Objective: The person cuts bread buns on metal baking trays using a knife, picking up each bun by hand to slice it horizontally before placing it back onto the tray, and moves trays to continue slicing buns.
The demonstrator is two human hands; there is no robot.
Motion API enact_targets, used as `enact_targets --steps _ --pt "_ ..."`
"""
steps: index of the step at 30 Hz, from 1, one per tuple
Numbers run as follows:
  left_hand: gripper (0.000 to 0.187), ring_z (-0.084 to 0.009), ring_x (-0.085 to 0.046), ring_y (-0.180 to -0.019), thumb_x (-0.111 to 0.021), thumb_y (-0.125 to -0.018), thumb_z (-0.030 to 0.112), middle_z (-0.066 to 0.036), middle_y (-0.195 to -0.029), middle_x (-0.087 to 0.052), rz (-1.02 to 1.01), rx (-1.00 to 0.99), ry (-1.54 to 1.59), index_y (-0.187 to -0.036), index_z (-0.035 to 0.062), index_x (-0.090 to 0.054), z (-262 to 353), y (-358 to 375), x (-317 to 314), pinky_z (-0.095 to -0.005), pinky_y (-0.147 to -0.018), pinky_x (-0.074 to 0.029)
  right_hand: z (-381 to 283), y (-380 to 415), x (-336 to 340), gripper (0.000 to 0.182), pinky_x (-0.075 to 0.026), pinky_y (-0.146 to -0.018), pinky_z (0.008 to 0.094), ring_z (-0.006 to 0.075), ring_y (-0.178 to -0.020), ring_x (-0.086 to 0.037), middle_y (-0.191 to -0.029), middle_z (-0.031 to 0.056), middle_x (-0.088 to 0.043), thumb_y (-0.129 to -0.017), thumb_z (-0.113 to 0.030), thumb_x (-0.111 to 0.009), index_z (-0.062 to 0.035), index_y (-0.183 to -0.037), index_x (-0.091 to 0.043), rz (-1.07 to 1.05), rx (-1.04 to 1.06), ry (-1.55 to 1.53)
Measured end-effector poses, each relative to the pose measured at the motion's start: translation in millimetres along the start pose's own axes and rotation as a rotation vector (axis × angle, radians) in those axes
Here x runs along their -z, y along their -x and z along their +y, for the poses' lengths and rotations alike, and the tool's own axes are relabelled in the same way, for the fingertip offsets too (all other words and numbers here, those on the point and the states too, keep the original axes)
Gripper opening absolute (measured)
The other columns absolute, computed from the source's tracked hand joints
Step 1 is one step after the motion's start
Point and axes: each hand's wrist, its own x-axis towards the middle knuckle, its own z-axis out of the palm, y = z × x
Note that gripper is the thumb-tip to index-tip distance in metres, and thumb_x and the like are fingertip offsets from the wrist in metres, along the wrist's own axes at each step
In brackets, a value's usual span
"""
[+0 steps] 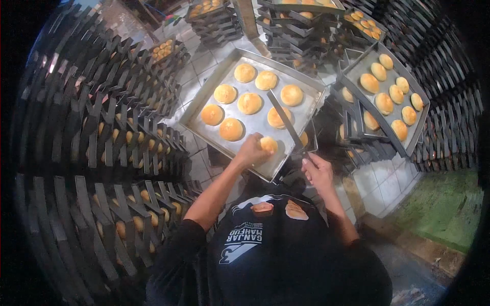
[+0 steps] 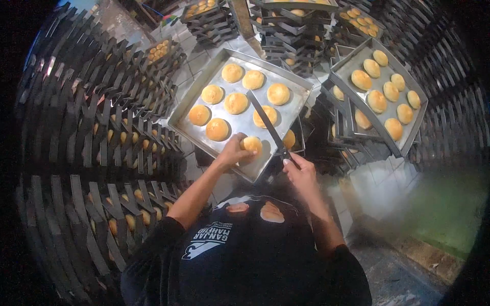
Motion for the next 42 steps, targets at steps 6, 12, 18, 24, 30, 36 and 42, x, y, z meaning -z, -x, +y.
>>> enact_targets --steps 6,12,18,24,30,36,42 --pt "0.072 -0.0269 -0.068 -0.112 -0.085 -0.084 0.029 -0.021 -0.125 -0.066 -0.005 0.051 0.779 -0.138 -0.0021 -0.05 27 9 11 -0.0431 -0.094 -0.056 2 -35 -28 0.037 -0.042 -0.052 0.022 0.0038 -0.058 -0.051 -0.076 -0.0007 -0.066 -0.098 -0.02 -0.068 0.0 -0.128 -0.068 -0.013 0.074 0.034" --pt "0.06 -0.0238 -0.059 -0.127 -0.067 -0.097 0.046 -0.005 -0.137 -0.06 0.042 -0.012 1.491 -0.142 0.0117 -0.049 28 -28 31 -0.0477 -0.105 -0.049 -16 -53 -59 0.042 -0.046 -0.057 0.0245 0.0053 -0.063 -0.054 -0.078 0.0002 -0.066 -0.098 -0.024 -0.068 -0.0024 -0.134 -0.065 0.038 0.336 0.23" --pt "0.066 -0.0239 -0.058 -0.128 -0.07 -0.094 0.049 -0.005 -0.138 -0.061 0.232 -0.072 1.607 -0.145 0.0118 -0.05 46 -41 37 -0.0482 -0.11 -0.044 -31 -27 -56 0.041 -0.052 -0.067 0.0298 0.0122 -0.072 -0.065 -0.086 0.0094 -0.072 -0.097 -0.024 -0.068 0.0011 -0.13 -0.066 0.049 0.317 0.295" --pt "0.055 -0.0221 -0.062 -0.12 -0.07 -0.096 0.037 -0.005 -0.13 -0.063 0.178 -0.15 1.508 -0.14 0.0097 -0.052 49 -39 31 -0.0422 -0.104 -0.05 -11 -17 -41 0.039 -0.054 -0.071 0.0345 0.0218 -0.076 -0.071 -0.09 0.0228 -0.073 -0.096 -0.024 -0.069 0.0037 -0.124 -0.068 0.092 0.395 0.32" --pt "0.052 -0.0201 -0.064 -0.116 -0.07 -0.097 0.034 -0.004 -0.126 -0.063 0.12 -0.156 1.372 -0.139 0.009 -0.052 69 -34 15 -0.04 -0.101 -0.053 -44 -31 -38 0.039 -0.054 -0.07 0.0343 0.0213 -0.074 -0.069 -0.092 0.0242 -0.073 -0.096 -0.023 -0.069 0.0062 -0.122 -0.067 0.102 0.345 0.396" --pt "0.049 -0.0207 -0.065 -0.113 -0.07 -0.096 0.026 -0.007 -0.122 -0.065 0.12 -0.187 1.319 -0.137 0.0065 -0.053 55 -37 39 -0.0396 -0.098 -0.055 -25 3 -29 0.038 -0.052 -0.068 0.0311 0.0116 -0.073 -0.064 -0.082 0.0161 -0.07 -0.096 -0.022 -0.069 0.0015 -0.126 -0.067 0.07 0.276 0.286" --pt "0.046 -0.0192 -0.067 -0.107 -0.072 -0.093 0.023 -0.01 -0.116 -0.068 0.086 -0.17 1.277 -0.131 -0.0008 -0.058 72 -33 21 -0.0374 -0.094 -0.055 -41 -29 -25 0.038 -0.048 -0.059 0.0344 0.013 -0.06 -0.054 -0.075 0.0208 -0.064 -0.095 -0.023 -0.07 0.0006 -0.124 -0.068 0.091 0.379 0.415"
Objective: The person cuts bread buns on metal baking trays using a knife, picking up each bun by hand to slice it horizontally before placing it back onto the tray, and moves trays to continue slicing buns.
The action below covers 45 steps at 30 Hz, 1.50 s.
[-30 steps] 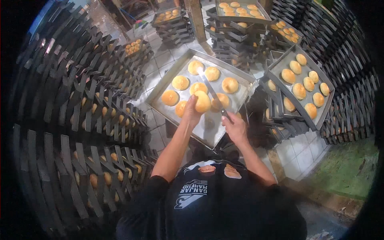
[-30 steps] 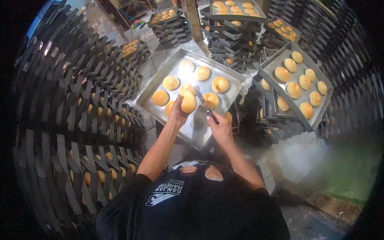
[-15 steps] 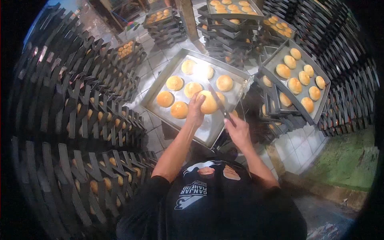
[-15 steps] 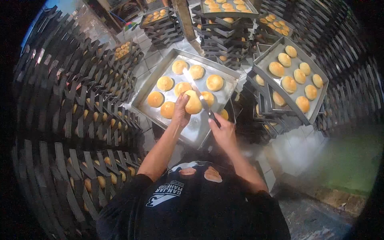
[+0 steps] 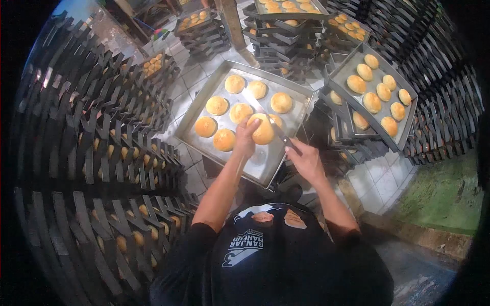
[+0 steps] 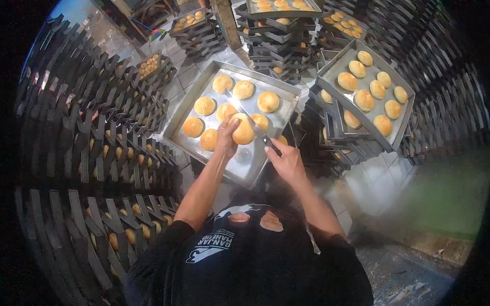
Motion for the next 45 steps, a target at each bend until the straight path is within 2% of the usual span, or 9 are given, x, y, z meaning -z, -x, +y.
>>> enact_targets --steps 3,5,8,18,23,33,38,40,45 --pt "0.047 -0.0198 -0.068 -0.107 -0.073 -0.092 0.023 -0.01 -0.117 -0.069 -0.029 0.012 0.007 -0.129 -0.0017 -0.059 25 -7 19 -0.0375 -0.094 -0.055 2 23 15 0.036 -0.049 -0.06 0.0348 0.0147 -0.06 -0.056 -0.076 0.022 -0.066 -0.095 -0.023 -0.071 0.0005 -0.122 -0.069 -0.056 0.037 0.033" --pt "0.047 -0.0194 -0.067 -0.107 -0.074 -0.092 0.022 -0.01 -0.117 -0.069 -0.028 0.039 -0.034 -0.129 -0.0018 -0.059 28 -3 18 -0.037 -0.094 -0.055 6 38 18 0.036 -0.052 -0.067 0.0313 0.0116 -0.068 -0.064 -0.073 0.0074 -0.067 -0.097 -0.025 -0.068 -0.0038 -0.126 -0.069 -0.067 0.012 -0.017" --pt "0.047 -0.0184 -0.067 -0.107 -0.075 -0.091 0.021 -0.01 -0.117 -0.069 -0.046 0.084 -0.083 -0.129 -0.0018 -0.059 12 4 8 -0.035 -0.094 -0.054 6 22 6 0.035 -0.049 -0.058 0.0342 0.0155 -0.058 -0.057 -0.073 0.0203 -0.066 -0.094 -0.023 -0.071 -0.0007 -0.121 -0.07 -0.031 0.035 0.01" --pt "0.043 -0.0202 -0.07 -0.098 -0.078 -0.088 0.016 -0.011 -0.111 -0.07 -0.093 0.141 -0.181 -0.123 -0.0007 -0.061 42 0 23 -0.0347 -0.086 -0.058 -6 35 33 0.039 -0.052 -0.065 0.031 0.0139 -0.068 -0.064 -0.081 0.017 -0.07 -0.094 -0.022 -0.07 0.0 -0.126 -0.068 -0.193 -0.065 0.05" --pt "0.041 -0.0201 -0.07 -0.098 -0.077 -0.088 0.018 -0.01 -0.111 -0.071 -0.109 0.207 -0.144 -0.122 -0.0012 -0.062 4 2 5 -0.0354 -0.084 -0.059 -9 -3 0 0.038 -0.054 -0.072 0.0329 0.0183 -0.074 -0.07 -0.089 0.0235 -0.072 -0.094 -0.023 -0.07 -0.0006 -0.125 -0.069 -0.166 -0.085 0.1" --pt "0.044 -0.0235 -0.074 -0.091 -0.076 -0.09 0.021 -0.015 -0.109 -0.072 -0.086 0.195 -0.118 -0.121 -0.0045 -0.058 9 -7 23 -0.0396 -0.083 -0.062 0 26 8 0.037 -0.054 -0.066 0.0311 0.015 -0.068 -0.068 -0.082 0.015 -0.074 -0.094 -0.022 -0.071 0.0016 -0.123 -0.069 -0.157 -0.042 0.016" --pt "0.042 -0.0227 -0.073 -0.087 -0.075 -0.09 0.022 -0.013 -0.105 -0.071 0.014 0.177 -0.024 -0.12 -0.0036 -0.059 10 -9 15 -0.0391 -0.08 -0.062 0 10 -4 0.037 -0.052 -0.064 0.0328 0.0163 -0.063 -0.065 -0.08 0.0192 -0.071 -0.094 -0.023 -0.07 -0.0005 -0.124 -0.069 -0.144 -0.085 0.048" --pt "0.039 -0.0229 -0.071 -0.095 -0.073 -0.091 0.018 -0.012 -0.109 -0.069 0.049 0.167 -0.043 -0.122 -0.0004 -0.058 23 -15 26 -0.0395 -0.081 -0.061 6 31 9 0.037 -0.055 -0.069 0.0305 0.0142 -0.073 -0.072 -0.078 0.0116 -0.073 -0.096 -0.022 -0.07 -0.0014 -0.127 -0.068 -0.159 -0.036 0.063" --pt "0.034 -0.0196 -0.07 -0.094 -0.069 -0.096 0.024 -0.005 -0.106 -0.068 0.068 0.183 0.095 -0.124 0.0071 -0.058 6 0 21 -0.0383 -0.081 -0.059 20 50 -7 0.039 -0.055 -0.07 0.03 0.0139 -0.074 -0.072 -0.082 0.0119 -0.073 -0.096 -0.022 -0.07 -0.0014 -0.129 -0.067 -0.137 -0.087 -0.006"
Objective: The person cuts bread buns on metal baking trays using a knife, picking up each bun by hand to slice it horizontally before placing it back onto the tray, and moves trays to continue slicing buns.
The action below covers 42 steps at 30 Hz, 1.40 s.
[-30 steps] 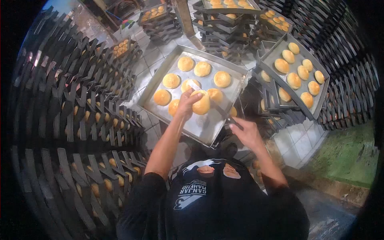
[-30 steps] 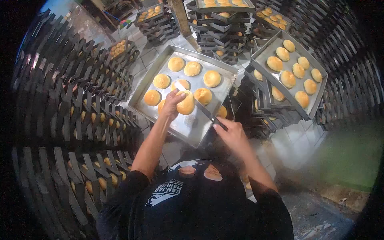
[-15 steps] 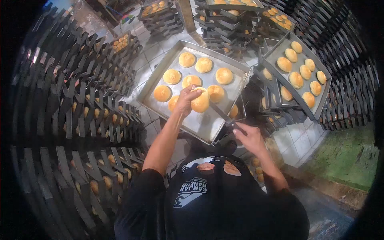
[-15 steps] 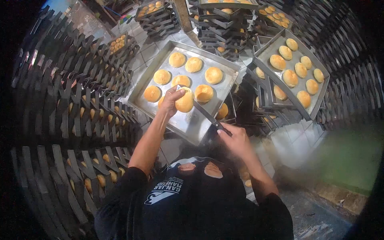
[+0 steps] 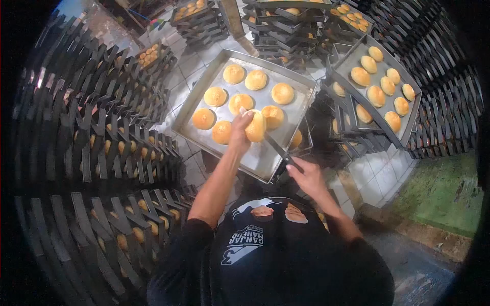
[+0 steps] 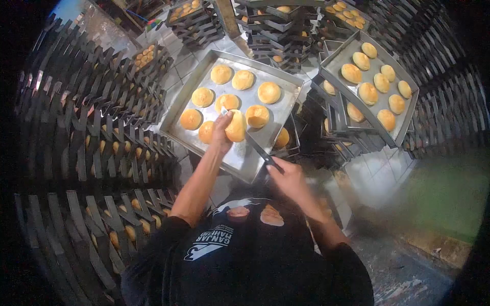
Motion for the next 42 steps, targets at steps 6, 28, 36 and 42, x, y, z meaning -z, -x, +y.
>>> enact_targets --steps 6,28,36,42 --pt "0.029 -0.0189 -0.067 -0.098 -0.07 -0.096 0.025 -0.004 -0.107 -0.067 0.124 -0.07 0.125 -0.118 0.0091 -0.059 -34 6 -19 -0.0385 -0.084 -0.057 1 -32 -34 0.036 -0.054 -0.066 0.0342 0.0211 -0.067 -0.07 -0.08 0.0176 -0.072 -0.096 -0.026 -0.069 -0.0026 -0.124 -0.069 0.091 0.097 -0.015" --pt "0.05 -0.0369 -0.07 -0.103 -0.067 -0.095 0.046 -0.022 -0.108 -0.074 0.183 -0.402 -1.39 -0.106 -0.0027 -0.073 -42 -169 -32 -0.0454 -0.085 -0.054 41 54 84 0.018 -0.034 -0.047 0.0224 0.0044 -0.055 -0.047 -0.07 -0.0023 -0.057 -0.101 -0.019 -0.06 -0.0019 -0.101 -0.067 0.062 -0.395 -0.481" --pt "0.072 -0.0341 -0.071 -0.093 -0.085 -0.078 0.044 -0.021 -0.11 -0.07 0.018 0.002 -1.205 -0.124 -0.0058 -0.061 -43 -169 -69 -0.0429 -0.08 -0.056 82 68 89 0.017 -0.034 -0.046 0.0218 0.0037 -0.055 -0.046 -0.077 -0.0005 -0.06 -0.101 -0.018 -0.062 -0.0015 -0.104 -0.067 0.095 -0.433 -0.579" --pt "0.063 -0.021 -0.069 -0.098 -0.085 -0.082 0.023 -0.016 -0.114 -0.066 -0.017 -0.078 -0.863 -0.129 -0.0042 -0.053 -48 -150 -84 -0.0372 -0.073 -0.061 42 13 85 0.029 -0.035 -0.046 0.0226 0.0032 -0.055 -0.047 -0.075 -0.0019 -0.061 -0.1 -0.019 -0.065 -0.002 -0.122 -0.068 0.291 -0.354 -0.508"
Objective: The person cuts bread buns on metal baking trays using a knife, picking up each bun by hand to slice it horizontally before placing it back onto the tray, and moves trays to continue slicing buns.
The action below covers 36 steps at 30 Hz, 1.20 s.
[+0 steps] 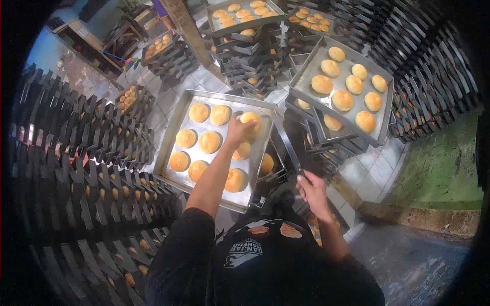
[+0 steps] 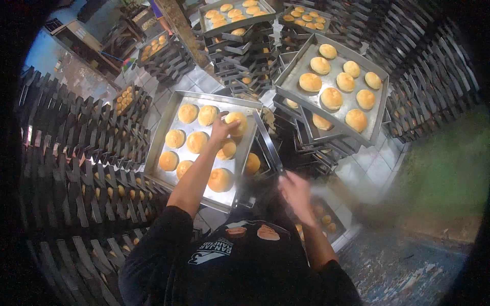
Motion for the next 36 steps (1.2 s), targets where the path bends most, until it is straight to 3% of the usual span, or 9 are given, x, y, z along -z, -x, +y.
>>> enact_targets --steps 5,9,11,22,24,31,32,35,36 --pt "0.06 -0.0246 -0.066 -0.117 -0.07 -0.096 0.044 -0.009 -0.131 -0.064 -0.137 0.04 0.931 -0.14 0.0067 -0.051 -3 13 25 -0.0437 -0.098 -0.055 -26 -37 -42 0.039 -0.04 -0.049 0.0229 0.0032 -0.057 -0.052 -0.076 -0.0003 -0.066 -0.099 -0.02 -0.066 -0.0041 -0.135 -0.065 0.076 0.278 0.163" --pt "0.061 -0.024 -0.065 -0.12 -0.065 -0.095 0.059 -0.006 -0.128 -0.067 0.015 0.081 1.074 -0.136 0.015 -0.057 18 45 32 -0.0442 -0.104 -0.051 -57 -27 -72 0.04 -0.054 -0.08 0.0324 0.0183 -0.089 -0.07 -0.103 0.0211 -0.074 -0.097 -0.021 -0.067 0.0037 -0.129 -0.064 0.006 0.392 0.294" --pt "0.059 -0.0235 -0.065 -0.119 -0.065 -0.095 0.057 -0.006 -0.127 -0.068 -0.002 0.041 1.106 -0.135 0.0145 -0.058 16 49 39 -0.0433 -0.103 -0.052 -50 -27 -81 0.043 -0.054 -0.076 0.032 0.0171 -0.085 -0.07 -0.101 0.0183 -0.076 -0.097 -0.024 -0.068 0.0034 -0.13 -0.065 0.001 0.566 0.379" --pt "0.049 -0.0215 -0.07 -0.11 -0.069 -0.097 0.045 -0.007 -0.121 -0.071 -0.049 -0.016 1.092 -0.131 0.0112 -0.061 19 69 57 -0.0418 -0.098 -0.055 -53 12 -84 0.039 -0.054 -0.077 0.0312 0.0162 -0.083 -0.07 -0.099 0.0182 -0.075 -0.095 -0.018 -0.07 0.0047 -0.127 -0.066 -0.025 0.492 0.403" --pt "0.045 -0.022 -0.07 -0.108 -0.07 -0.096 0.04 -0.008 -0.119 -0.071 -0.118 -0.028 0.982 -0.128 0.011 -0.061 14 73 48 -0.0436 -0.094 -0.058 -57 11 -86 0.033 -0.055 -0.075 0.0372 0.0306 -0.082 -0.074 -0.096 0.0226 -0.073 -0.098 -0.016 -0.065 0.0013 -0.126 -0.066 0.007 0.588 0.402" --pt "0.038 -0.0231 -0.07 -0.101 -0.07 -0.096 0.037 -0.007 -0.111 -0.07 -0.013 -0.089 0.961 -0.122 0.0099 -0.062 34 82 57 -0.0428 -0.092 -0.058 -61 6 -76 0.035 -0.056 -0.077 0.0396 0.038 -0.087 -0.073 -0.099 0.0246 -0.073 -0.095 -0.016 -0.067 0.0041 -0.124 -0.066 0.014 0.7 0.502" --pt "0.038 -0.0206 -0.067 -0.102 -0.073 -0.094 0.032 -0.006 -0.11 -0.066 -0.03 -0.112 0.941 -0.121 0.0074 -0.061 39 86 62 -0.0408 -0.086 -0.06 -54 11 -71 0.037 -0.055 -0.076 0.0333 0.018 -0.081 -0.07 -0.096 0.0199 -0.074 -0.096 -0.015 -0.068 0.0028 -0.128 -0.065 0.004 0.661 0.534" --pt "0.039 -0.0203 -0.068 -0.098 -0.073 -0.093 0.03 -0.007 -0.108 -0.066 -0.067 -0.15 0.802 -0.121 0.005 -0.061 40 98 53 -0.0398 -0.084 -0.061 -52 17 -72 0.037 -0.054 -0.076 0.0327 0.0135 -0.083 -0.068 -0.095 0.0184 -0.074 -0.097 -0.015 -0.068 0.0041 -0.129 -0.064 -0.025 0.526 0.438" --pt "0.038 -0.0199 -0.069 -0.094 -0.073 -0.094 0.026 -0.008 -0.107 -0.067 -0.135 -0.15 0.763 -0.122 0.0032 -0.061 37 103 44 -0.0386 -0.082 -0.061 -45 3 -74 0.036 -0.055 -0.075 0.0387 0.035 -0.086 -0.074 -0.099 0.0248 -0.073 -0.095 -0.017 -0.069 0.0051 -0.123 -0.067 -0.003 0.608 0.402"
